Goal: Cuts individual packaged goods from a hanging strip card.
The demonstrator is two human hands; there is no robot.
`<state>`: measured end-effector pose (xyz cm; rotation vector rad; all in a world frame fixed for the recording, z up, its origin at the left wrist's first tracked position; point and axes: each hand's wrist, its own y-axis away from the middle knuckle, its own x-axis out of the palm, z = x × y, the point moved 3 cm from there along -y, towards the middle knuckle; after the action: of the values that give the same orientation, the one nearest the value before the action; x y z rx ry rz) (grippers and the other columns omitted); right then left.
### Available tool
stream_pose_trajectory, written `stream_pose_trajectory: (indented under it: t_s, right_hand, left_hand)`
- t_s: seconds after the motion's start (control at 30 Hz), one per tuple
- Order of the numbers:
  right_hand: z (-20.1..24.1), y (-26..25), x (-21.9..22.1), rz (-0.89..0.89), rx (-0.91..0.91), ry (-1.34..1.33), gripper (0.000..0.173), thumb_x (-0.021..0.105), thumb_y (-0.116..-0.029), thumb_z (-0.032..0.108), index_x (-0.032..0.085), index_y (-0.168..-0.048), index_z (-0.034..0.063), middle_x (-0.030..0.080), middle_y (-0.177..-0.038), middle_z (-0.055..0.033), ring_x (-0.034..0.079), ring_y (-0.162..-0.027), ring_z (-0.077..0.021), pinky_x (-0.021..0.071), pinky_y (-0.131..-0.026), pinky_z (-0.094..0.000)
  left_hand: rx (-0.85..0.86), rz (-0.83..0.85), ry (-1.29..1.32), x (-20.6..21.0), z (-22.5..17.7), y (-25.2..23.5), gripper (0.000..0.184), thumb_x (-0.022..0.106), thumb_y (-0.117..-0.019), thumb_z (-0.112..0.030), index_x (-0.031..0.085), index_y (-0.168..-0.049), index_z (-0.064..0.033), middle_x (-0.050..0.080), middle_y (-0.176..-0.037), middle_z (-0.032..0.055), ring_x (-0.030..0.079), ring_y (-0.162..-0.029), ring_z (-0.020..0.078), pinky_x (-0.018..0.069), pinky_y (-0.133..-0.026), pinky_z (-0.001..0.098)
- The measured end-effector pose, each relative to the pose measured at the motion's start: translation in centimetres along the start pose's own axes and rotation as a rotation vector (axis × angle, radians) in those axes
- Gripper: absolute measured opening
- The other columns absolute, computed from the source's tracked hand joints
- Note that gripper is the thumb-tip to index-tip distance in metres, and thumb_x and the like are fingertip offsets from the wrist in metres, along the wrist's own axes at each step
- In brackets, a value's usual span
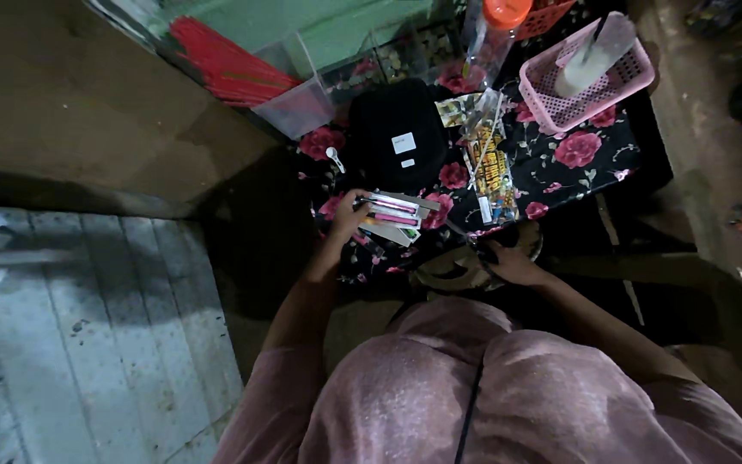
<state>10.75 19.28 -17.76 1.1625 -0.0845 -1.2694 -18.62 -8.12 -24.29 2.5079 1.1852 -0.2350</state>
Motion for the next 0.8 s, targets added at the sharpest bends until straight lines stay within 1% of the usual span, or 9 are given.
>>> stream_pose_trajectory:
  t_s: [0.13, 0.2, 0.3, 0.43, 0.5, 0.57, 0.7, 0.73, 0.8]
  right_hand:
    - [-1.6, -1.6, 0.7, -0.105, 0.089, -0.018, 0.055, 0.057, -0.1044, 0.03, 0.04, -0.154, 0.014, 0.067, -0.118, -0.0287, 0.066, -0.108, -0.0484, 0.0504, -0.09, -0.0694]
    - [-1.2, -2.4, 0.9, -0.153, 0.099, -0.018, 0.054, 0.057, -0.1046, 0.031, 0.041, -0.155, 0.017, 0.066, -0.122, -0.0285, 0.065, -0.11, -0.0499, 0.0498, -0.09, -0.0704]
    - [0.0, -4.2, 0.8, -0.206, 0.078, -0.001, 0.055, 0.057, -0.1043, 0.028, 0.04, -0.154, 0.0116, 0.058, -0.135, -0.0289, 0.062, -0.117, -0.0488, 0.0502, -0.096, -0.066]
    - [0.7, -7.8, 1.8, -0.356, -0.058, -0.046, 0.059, 0.062, -0.1014, 0.02, 0.04, -0.152, -0.0027, 0.05, -0.141, -0.0333, 0.055, -0.127, -0.0481, 0.0482, -0.105, -0.0579]
    - [1.1, -9.3, 2.8, -0.335, -0.092, -0.022, 0.061, 0.064, -0.1001, 0.017, 0.039, -0.152, -0.0045, 0.046, -0.147, -0.0334, 0.049, -0.135, -0.0483, 0.0442, -0.11, -0.0577]
    - [1.5, -9.7, 3.2, -0.292, -0.108, 0.045, 0.054, 0.064, -0.0993, 0.018, 0.048, -0.145, -0.0063, 0.046, -0.146, -0.0335, 0.049, -0.134, -0.0489, 0.0435, -0.11, -0.0591]
    - [6.0, -3.7, 0.3, -0.108, -0.029, 0.081, 0.048, 0.063, -0.1018, 0.017, 0.052, -0.144, -0.0033, 0.043, -0.153, -0.0294, 0.043, -0.14, -0.0476, 0.0373, -0.114, -0.0599]
    - [6.9, -2.4, -0.3, -0.07, -0.031, 0.045, 0.048, 0.063, -0.1018, 0.016, 0.052, -0.144, -0.0027, 0.043, -0.153, -0.0287, 0.044, -0.14, -0.047, 0.0381, -0.114, -0.0596]
    - [5.6, -3.8, 1.6, -0.16, -0.163, -0.06, 0.046, 0.065, -0.1008, 0.025, 0.059, -0.139, -0.0008, 0.052, -0.143, -0.0291, 0.055, -0.129, -0.0454, 0.0449, -0.108, -0.0598]
  left_hand:
    - [-0.022, -0.087, -0.058, -0.7, -0.7, -0.3, 0.046, 0.06, -0.0997, -0.005, 0.049, -0.144, 0.001, 0.056, -0.141, 0.0222, 0.059, -0.125, 0.0274, 0.0503, -0.104, 0.0427]
    - [-0.035, -0.138, -0.097, -1.3, -0.4, -0.6, 0.045, 0.06, -0.1006, -0.009, 0.05, -0.143, 0.001, 0.056, -0.142, 0.0216, 0.057, -0.128, 0.0273, 0.0486, -0.106, 0.043]
    - [-0.069, -0.183, -0.08, -2.4, -0.8, -0.7, 0.045, 0.06, -0.1014, -0.013, 0.05, -0.143, 0.0015, 0.055, -0.145, 0.0191, 0.055, -0.132, 0.0248, 0.0466, -0.109, 0.0414]
    - [-0.115, -0.279, 0.102, -2.7, -1.2, -0.1, 0.038, 0.055, -0.1055, -0.018, 0.053, -0.138, 0.0003, 0.059, -0.133, 0.0168, 0.065, -0.11, 0.0191, 0.0575, -0.089, 0.0362]
    - [-0.187, -0.337, 0.211, -2.1, -1.3, 0.5, 0.035, 0.051, -0.1069, -0.018, 0.053, -0.136, 0.0012, 0.061, -0.129, 0.016, 0.065, -0.105, 0.0188, 0.057, -0.087, 0.0367]
    - [-0.296, -0.39, 0.334, -0.8, -2.3, 1.2, 0.037, 0.053, -0.1074, -0.022, 0.053, -0.136, 0.0011, 0.061, -0.129, 0.0157, 0.064, -0.108, 0.019, 0.0564, -0.091, 0.0371]
    - [-0.374, -0.245, 0.399, 1.8, -4.6, 4.9, 0.047, 0.061, -0.103, -0.035, 0.048, -0.141, -0.0116, 0.057, -0.133, 0.0035, 0.06, -0.113, 0.0103, 0.0516, -0.097, 0.0293]
    - [-0.375, -0.207, 0.428, 2.5, -4.7, 5.3, 0.043, 0.06, -0.1037, -0.036, 0.049, -0.139, -0.0134, 0.059, -0.128, -0.0005, 0.061, -0.107, 0.0058, 0.0523, -0.093, 0.0246]
    - [-0.398, -0.156, 0.589, 4.2, -4.4, 5.7, 0.036, 0.056, -0.106, -0.023, 0.047, -0.138, -0.0101, 0.06, -0.124, 0.0016, 0.062, -0.103, 0.0076, 0.054, -0.09, 0.0247]
